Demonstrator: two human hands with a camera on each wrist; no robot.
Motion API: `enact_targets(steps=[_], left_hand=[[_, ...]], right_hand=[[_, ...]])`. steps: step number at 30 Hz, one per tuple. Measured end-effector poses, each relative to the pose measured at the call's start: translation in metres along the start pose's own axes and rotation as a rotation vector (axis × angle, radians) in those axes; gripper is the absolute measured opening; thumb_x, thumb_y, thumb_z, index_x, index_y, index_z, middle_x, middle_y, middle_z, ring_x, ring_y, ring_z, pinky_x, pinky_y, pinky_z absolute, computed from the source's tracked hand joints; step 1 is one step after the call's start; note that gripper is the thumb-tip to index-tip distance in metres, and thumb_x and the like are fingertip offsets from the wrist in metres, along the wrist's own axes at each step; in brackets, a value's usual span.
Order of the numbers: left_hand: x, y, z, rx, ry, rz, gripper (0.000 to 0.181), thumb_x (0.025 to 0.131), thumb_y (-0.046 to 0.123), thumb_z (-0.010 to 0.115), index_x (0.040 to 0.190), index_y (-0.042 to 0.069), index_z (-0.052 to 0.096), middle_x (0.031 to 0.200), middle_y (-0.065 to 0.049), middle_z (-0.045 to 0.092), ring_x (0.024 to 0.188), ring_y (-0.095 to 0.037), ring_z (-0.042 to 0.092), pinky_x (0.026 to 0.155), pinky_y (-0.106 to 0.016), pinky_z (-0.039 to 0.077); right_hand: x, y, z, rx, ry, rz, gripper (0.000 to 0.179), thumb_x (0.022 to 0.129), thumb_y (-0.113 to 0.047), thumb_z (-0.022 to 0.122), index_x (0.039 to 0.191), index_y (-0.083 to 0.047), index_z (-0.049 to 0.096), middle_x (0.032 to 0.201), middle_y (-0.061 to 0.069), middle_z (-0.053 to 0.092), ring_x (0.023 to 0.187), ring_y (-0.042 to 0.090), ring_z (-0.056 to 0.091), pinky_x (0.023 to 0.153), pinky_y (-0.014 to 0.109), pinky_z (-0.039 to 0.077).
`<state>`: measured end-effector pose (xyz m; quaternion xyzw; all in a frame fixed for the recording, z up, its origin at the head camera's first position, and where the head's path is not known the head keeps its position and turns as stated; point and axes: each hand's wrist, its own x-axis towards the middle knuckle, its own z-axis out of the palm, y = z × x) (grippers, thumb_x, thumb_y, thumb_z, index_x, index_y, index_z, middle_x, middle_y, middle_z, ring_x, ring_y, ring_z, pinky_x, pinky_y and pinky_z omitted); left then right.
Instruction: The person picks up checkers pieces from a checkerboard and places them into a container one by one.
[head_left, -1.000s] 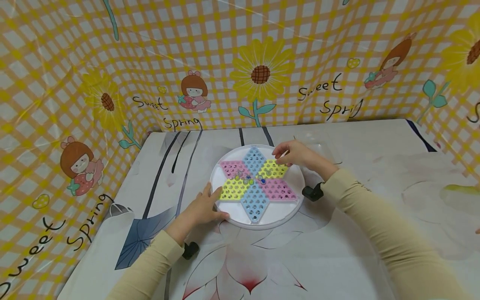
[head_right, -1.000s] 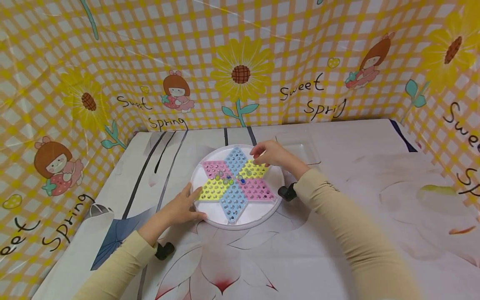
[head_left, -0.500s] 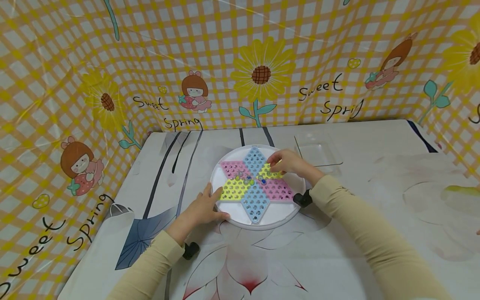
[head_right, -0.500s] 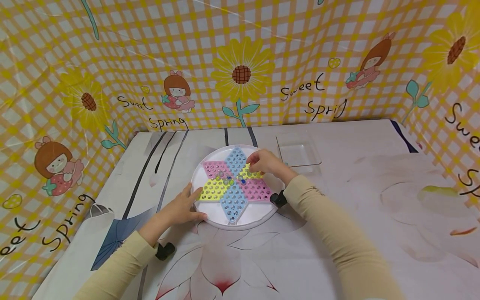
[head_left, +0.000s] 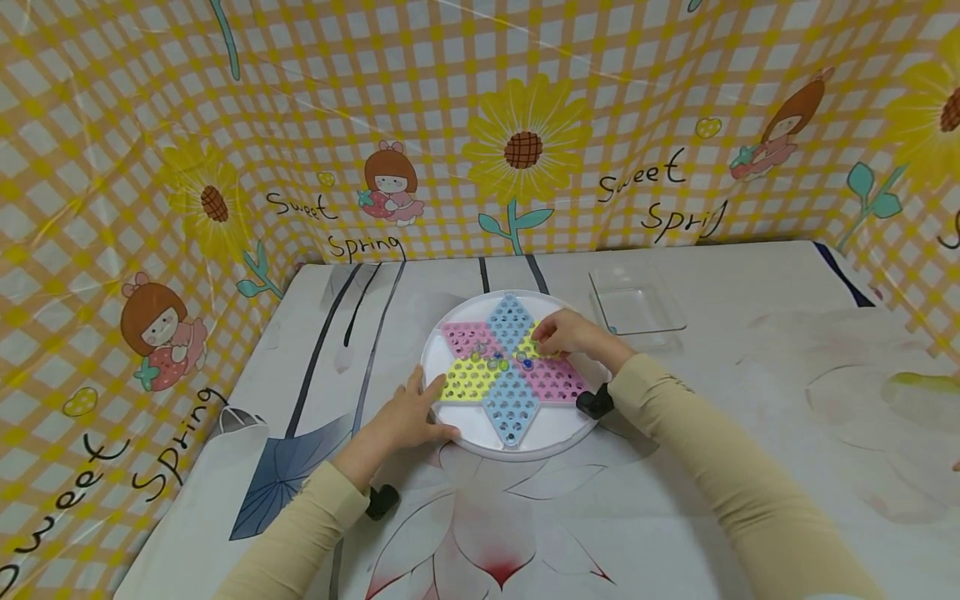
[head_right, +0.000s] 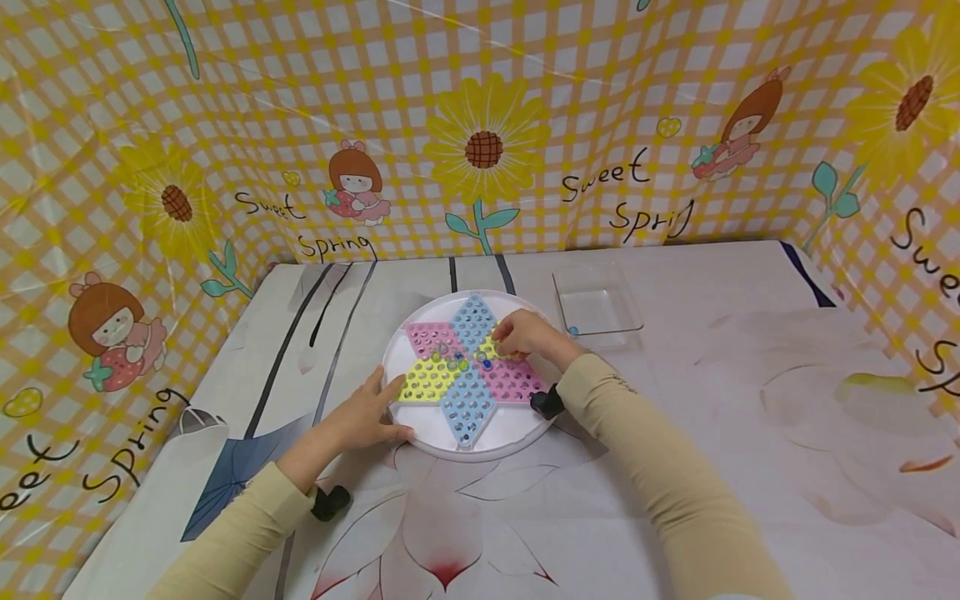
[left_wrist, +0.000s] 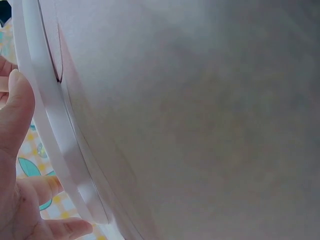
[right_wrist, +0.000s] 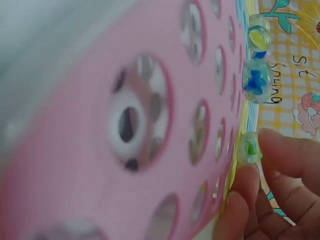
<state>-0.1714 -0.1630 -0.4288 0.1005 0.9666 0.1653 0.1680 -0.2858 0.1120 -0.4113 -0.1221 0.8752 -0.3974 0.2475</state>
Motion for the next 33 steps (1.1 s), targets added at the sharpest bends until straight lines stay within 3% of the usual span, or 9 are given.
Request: enact_targets(steps=[4,9,13,20,33], left_hand=[[-0.001,0.001,0.0,0.0,-0.003,0.0,0.089,0.075,0.052,0.066,0.145,0.013,0.027,0.149,-0.026,0.009,0.128,-0.054,0.022,0.096,-0.06,0.033],[-0.002,0.001,0.0,-0.002,-0.013,-0.007,0.09,0.075,0.053,0.066,0.145,0.014,0.026,0.15,-0.026,0.008,0.128,-0.054,0.021,0.096,-0.06,0.032],[-0.001,0.0,0.0,0.0,-0.01,-0.008,0.089,0.076,0.053,0.066,0.146,0.015,0.026,0.15,-0.026,0.008,0.129,-0.053,0.021,0.097,-0.059,0.032],[-0.001,0.001,-0.001,-0.002,-0.008,-0.005,0.089,0.076,0.052,0.066,0.145,0.014,0.026,0.149,-0.026,0.008,0.128,-0.054,0.022,0.096,-0.06,0.033],[0.0,0.001,-0.001,0.001,-0.014,-0.006,0.09,0.075,0.053,0.066,0.146,0.015,0.026,0.15,-0.026,0.007,0.128,-0.054,0.021,0.096,-0.06,0.032]], right_hand=[[0.003,-0.001,0.005,-0.114,0.021,0.007,0.025,0.078,0.0,0.062,0.102,0.005,0.062,0.076,0.005,0.054,0.065,0.013,0.047,0.059,0.022,0.04],[0.006,-0.002,0.01,-0.253,0.059,0.008,0.022,0.076,-0.001,0.064,0.098,0.001,0.065,0.082,0.008,0.057,0.074,0.017,0.049,0.062,0.023,0.041],[0.005,-0.004,0.01,-0.249,0.067,0.016,0.021,0.076,-0.002,0.065,0.097,0.001,0.065,0.085,0.008,0.058,0.074,0.017,0.05,0.062,0.023,0.042],[0.001,-0.005,0.004,-0.204,0.021,-0.045,0.025,0.076,0.002,0.061,0.1,0.003,0.062,0.075,0.005,0.051,0.067,0.015,0.046,0.059,0.022,0.04],[-0.01,-0.013,-0.007,-0.117,0.02,-0.036,0.022,0.081,-0.002,0.06,0.103,0.001,0.059,0.076,0.005,0.049,0.063,0.015,0.047,0.057,0.025,0.043]])
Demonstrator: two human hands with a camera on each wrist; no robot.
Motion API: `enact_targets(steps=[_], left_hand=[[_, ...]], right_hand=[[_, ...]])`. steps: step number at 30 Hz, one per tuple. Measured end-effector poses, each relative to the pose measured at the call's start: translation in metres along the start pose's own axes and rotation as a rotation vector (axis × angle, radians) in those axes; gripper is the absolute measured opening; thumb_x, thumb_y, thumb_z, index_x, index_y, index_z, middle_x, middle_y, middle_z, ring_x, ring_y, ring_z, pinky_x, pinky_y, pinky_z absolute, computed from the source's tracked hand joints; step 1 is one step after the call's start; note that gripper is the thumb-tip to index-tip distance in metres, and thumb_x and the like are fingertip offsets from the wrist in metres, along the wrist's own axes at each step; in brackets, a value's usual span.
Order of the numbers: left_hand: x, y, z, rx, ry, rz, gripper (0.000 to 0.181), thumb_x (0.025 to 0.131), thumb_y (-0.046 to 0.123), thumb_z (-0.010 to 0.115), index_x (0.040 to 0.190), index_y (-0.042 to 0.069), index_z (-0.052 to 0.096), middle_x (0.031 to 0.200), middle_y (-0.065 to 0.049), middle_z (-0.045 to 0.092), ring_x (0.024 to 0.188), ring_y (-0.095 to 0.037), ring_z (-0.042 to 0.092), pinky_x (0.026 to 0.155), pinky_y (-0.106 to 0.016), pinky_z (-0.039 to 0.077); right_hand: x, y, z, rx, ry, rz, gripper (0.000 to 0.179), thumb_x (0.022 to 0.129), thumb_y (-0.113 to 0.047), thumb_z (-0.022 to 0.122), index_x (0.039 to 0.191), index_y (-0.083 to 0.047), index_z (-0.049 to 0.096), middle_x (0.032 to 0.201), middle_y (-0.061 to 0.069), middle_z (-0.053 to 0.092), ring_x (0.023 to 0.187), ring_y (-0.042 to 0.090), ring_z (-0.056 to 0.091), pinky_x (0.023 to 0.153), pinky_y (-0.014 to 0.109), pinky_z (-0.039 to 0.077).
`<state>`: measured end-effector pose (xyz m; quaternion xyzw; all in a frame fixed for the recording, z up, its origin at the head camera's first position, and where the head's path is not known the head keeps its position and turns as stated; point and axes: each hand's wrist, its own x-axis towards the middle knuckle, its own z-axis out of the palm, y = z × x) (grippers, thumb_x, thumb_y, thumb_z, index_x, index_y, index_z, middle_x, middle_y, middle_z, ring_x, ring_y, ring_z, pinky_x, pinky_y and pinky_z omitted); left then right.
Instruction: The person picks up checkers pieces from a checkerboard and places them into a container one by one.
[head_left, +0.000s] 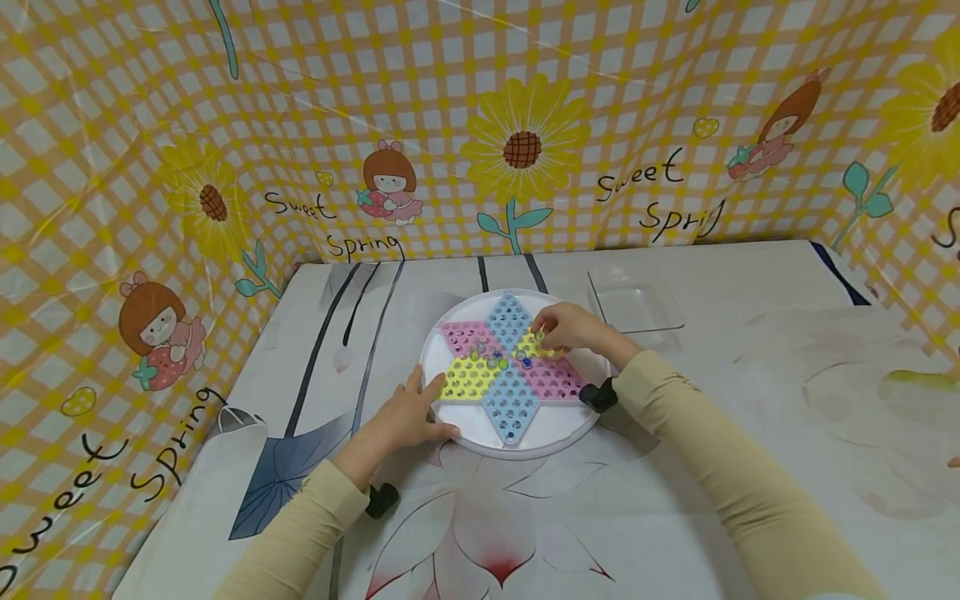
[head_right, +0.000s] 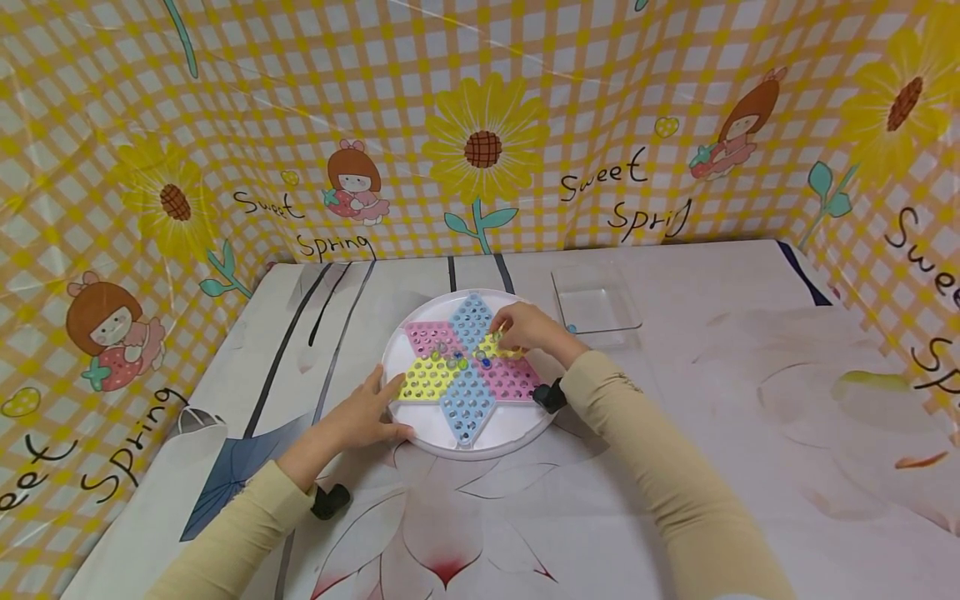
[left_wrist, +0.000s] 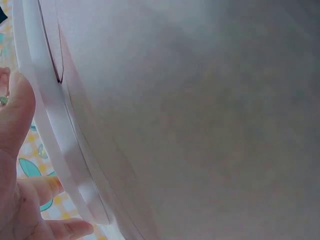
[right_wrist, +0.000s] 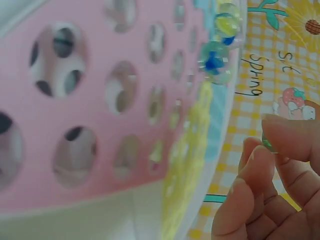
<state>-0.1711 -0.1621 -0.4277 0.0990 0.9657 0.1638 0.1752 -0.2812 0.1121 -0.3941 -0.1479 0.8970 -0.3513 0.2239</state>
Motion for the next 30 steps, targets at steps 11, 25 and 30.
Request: enact_targets(steps=[11,25,30], left_hand=[[-0.001,0.001,0.0,0.004,0.0,0.009,0.09,0.075,0.053,0.066,0.145,0.013,0.027,0.149,-0.027,0.008,0.127,-0.055,0.022,0.095,-0.06,0.033],[-0.002,0.001,-0.001,-0.009,0.005,0.003,0.09,0.075,0.052,0.066,0.145,0.014,0.026,0.149,-0.027,0.007,0.128,-0.055,0.021,0.095,-0.061,0.032],[-0.001,0.001,0.0,-0.015,0.003,0.002,0.09,0.075,0.053,0.066,0.145,0.014,0.026,0.149,-0.027,0.007,0.128,-0.055,0.021,0.095,-0.061,0.032]], right_hand=[[-0.009,-0.004,-0.016,-0.001,0.01,-0.009,0.026,0.084,-0.007,0.06,0.109,0.001,0.057,0.086,0.009,0.051,0.07,0.018,0.051,0.063,0.028,0.047],[-0.032,0.004,-0.054,0.034,0.088,-0.007,0.028,0.085,-0.008,0.058,0.112,0.001,0.056,0.086,0.01,0.052,0.072,0.019,0.05,0.065,0.032,0.047],[-0.038,0.012,-0.067,0.049,0.099,0.008,0.029,0.087,-0.009,0.058,0.114,0.001,0.054,0.086,0.008,0.052,0.072,0.018,0.05,0.066,0.031,0.048]])
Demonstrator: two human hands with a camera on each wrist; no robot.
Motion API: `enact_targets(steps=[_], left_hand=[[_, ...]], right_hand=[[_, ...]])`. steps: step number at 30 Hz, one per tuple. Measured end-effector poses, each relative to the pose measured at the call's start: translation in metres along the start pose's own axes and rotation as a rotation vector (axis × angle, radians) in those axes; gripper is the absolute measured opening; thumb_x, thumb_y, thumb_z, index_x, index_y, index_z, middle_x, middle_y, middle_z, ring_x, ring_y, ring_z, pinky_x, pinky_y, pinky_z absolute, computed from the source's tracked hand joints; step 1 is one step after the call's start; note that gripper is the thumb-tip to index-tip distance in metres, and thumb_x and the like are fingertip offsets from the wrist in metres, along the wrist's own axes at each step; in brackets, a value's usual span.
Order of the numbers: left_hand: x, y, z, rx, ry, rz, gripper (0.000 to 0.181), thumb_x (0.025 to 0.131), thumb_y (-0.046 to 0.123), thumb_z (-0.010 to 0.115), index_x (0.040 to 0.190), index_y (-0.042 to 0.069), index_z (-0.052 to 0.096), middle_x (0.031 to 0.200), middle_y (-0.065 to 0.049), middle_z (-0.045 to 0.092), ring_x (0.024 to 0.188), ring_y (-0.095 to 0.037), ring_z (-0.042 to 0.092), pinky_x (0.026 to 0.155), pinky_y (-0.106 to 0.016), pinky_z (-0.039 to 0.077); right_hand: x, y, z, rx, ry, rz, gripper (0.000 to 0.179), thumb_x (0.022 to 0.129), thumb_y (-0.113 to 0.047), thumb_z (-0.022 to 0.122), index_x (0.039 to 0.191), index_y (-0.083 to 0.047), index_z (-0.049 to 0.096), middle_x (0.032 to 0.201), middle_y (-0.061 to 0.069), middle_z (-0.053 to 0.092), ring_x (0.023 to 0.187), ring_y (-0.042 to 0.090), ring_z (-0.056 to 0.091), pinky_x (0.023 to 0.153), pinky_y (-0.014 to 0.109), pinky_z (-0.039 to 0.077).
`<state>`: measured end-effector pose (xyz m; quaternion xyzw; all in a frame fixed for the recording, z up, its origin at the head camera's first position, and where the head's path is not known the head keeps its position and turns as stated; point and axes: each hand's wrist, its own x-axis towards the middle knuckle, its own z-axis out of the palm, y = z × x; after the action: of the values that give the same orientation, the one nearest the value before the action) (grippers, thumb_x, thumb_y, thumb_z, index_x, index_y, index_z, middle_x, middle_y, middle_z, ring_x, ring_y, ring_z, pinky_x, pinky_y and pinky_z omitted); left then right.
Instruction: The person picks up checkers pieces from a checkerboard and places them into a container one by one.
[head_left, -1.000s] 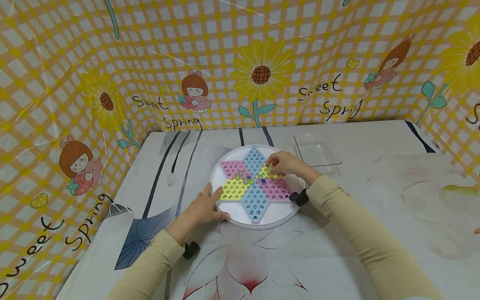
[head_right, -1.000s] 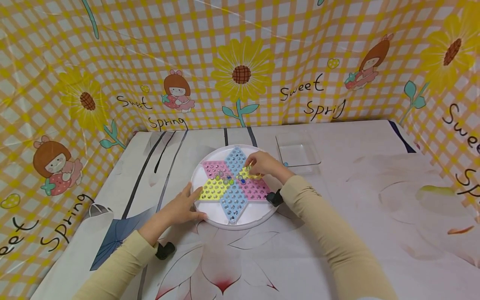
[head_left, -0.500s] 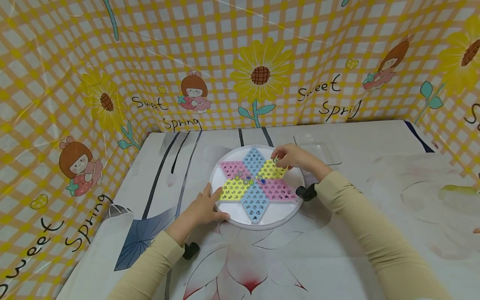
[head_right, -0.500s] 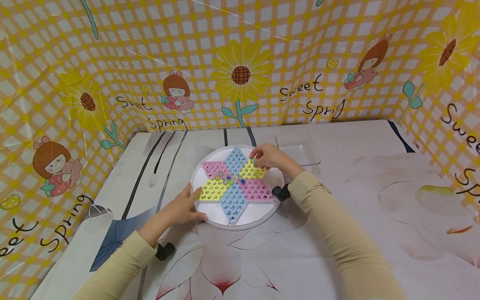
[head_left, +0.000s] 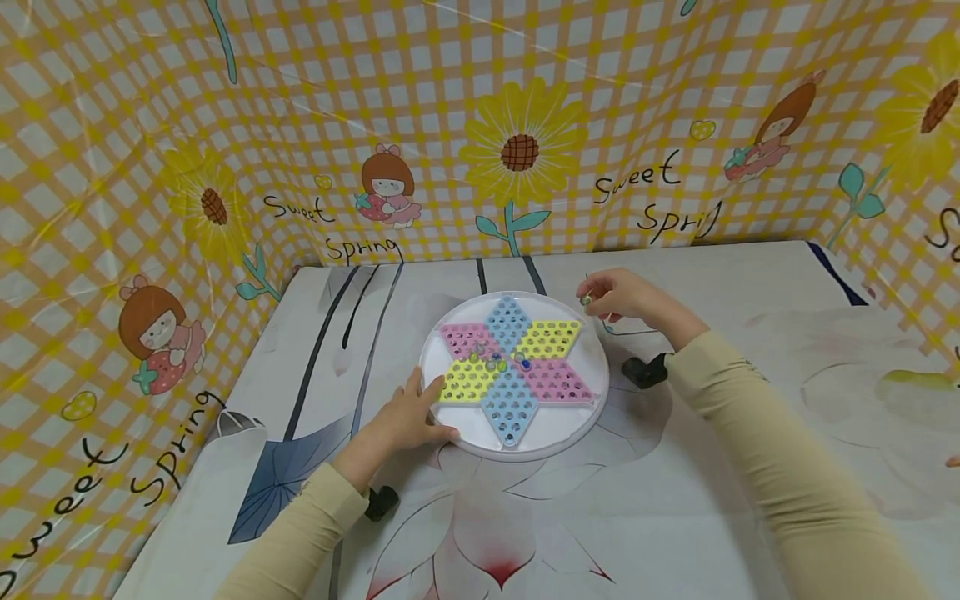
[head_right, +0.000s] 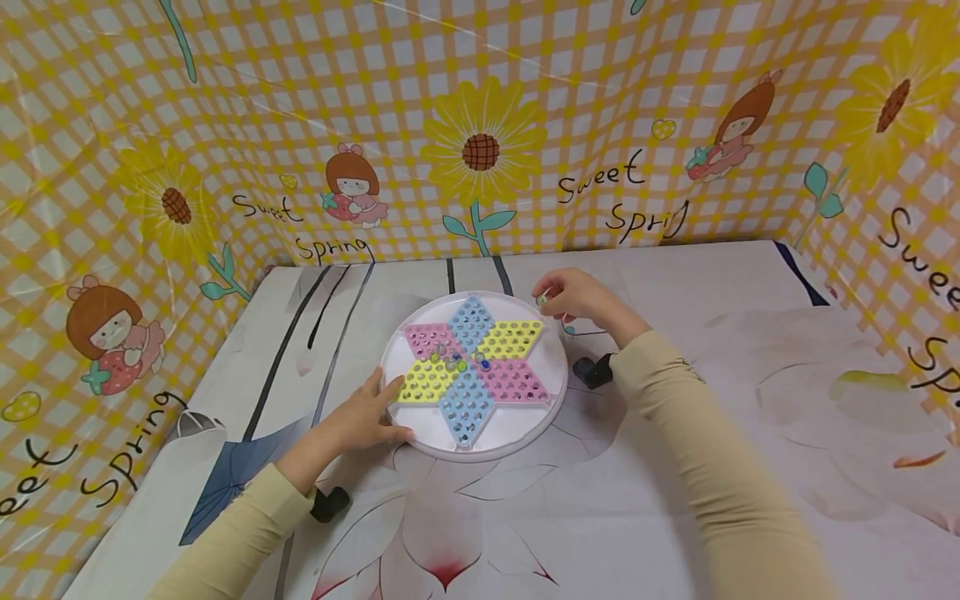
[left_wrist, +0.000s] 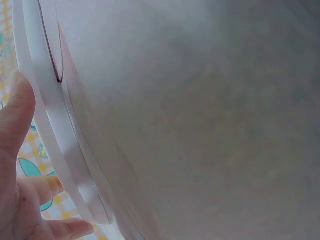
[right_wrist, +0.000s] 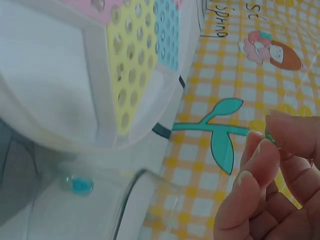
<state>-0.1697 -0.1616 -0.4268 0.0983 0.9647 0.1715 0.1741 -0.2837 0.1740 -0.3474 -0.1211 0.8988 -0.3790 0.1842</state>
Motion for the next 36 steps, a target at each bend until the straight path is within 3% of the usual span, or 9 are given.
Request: enact_targets(steps=[10,20,29,36], left_hand=[[-0.001,0.0,0.0,0.004,0.001,0.002,0.09,0.075,0.053,0.066,0.145,0.013,0.026,0.149,-0.027,0.007,0.128,-0.055,0.021,0.095,-0.061,0.033],[0.0,0.0,0.0,0.011,-0.002,-0.003,0.09,0.075,0.053,0.066,0.146,0.014,0.026,0.15,-0.026,0.007,0.128,-0.054,0.022,0.094,-0.06,0.034],[0.0,0.0,0.001,0.007,-0.003,-0.012,0.09,0.075,0.053,0.066,0.146,0.015,0.025,0.15,-0.025,0.007,0.129,-0.053,0.02,0.095,-0.061,0.033],[0.0,0.001,0.0,0.014,-0.002,-0.009,0.09,0.075,0.053,0.066,0.146,0.014,0.026,0.15,-0.026,0.007,0.129,-0.053,0.021,0.095,-0.061,0.034]], right_hand=[[-0.007,0.023,-0.021,0.018,0.026,0.029,0.034,0.088,-0.013,0.058,0.118,0.003,0.05,0.09,0.008,0.054,0.075,0.018,0.052,0.066,0.032,0.048],[-0.008,0.049,-0.029,0.034,0.038,0.088,0.036,0.088,-0.012,0.057,0.119,0.004,0.049,0.097,0.011,0.056,0.073,0.017,0.052,0.063,0.03,0.045],[-0.011,0.057,-0.033,0.061,0.045,0.101,0.037,0.087,-0.011,0.057,0.12,0.005,0.049,0.089,0.005,0.056,0.069,0.015,0.05,0.06,0.029,0.044],[-0.014,0.055,-0.034,0.062,0.054,0.116,0.038,0.088,-0.011,0.056,0.122,0.005,0.048,0.096,0.01,0.058,0.072,0.016,0.05,0.062,0.029,0.044]])
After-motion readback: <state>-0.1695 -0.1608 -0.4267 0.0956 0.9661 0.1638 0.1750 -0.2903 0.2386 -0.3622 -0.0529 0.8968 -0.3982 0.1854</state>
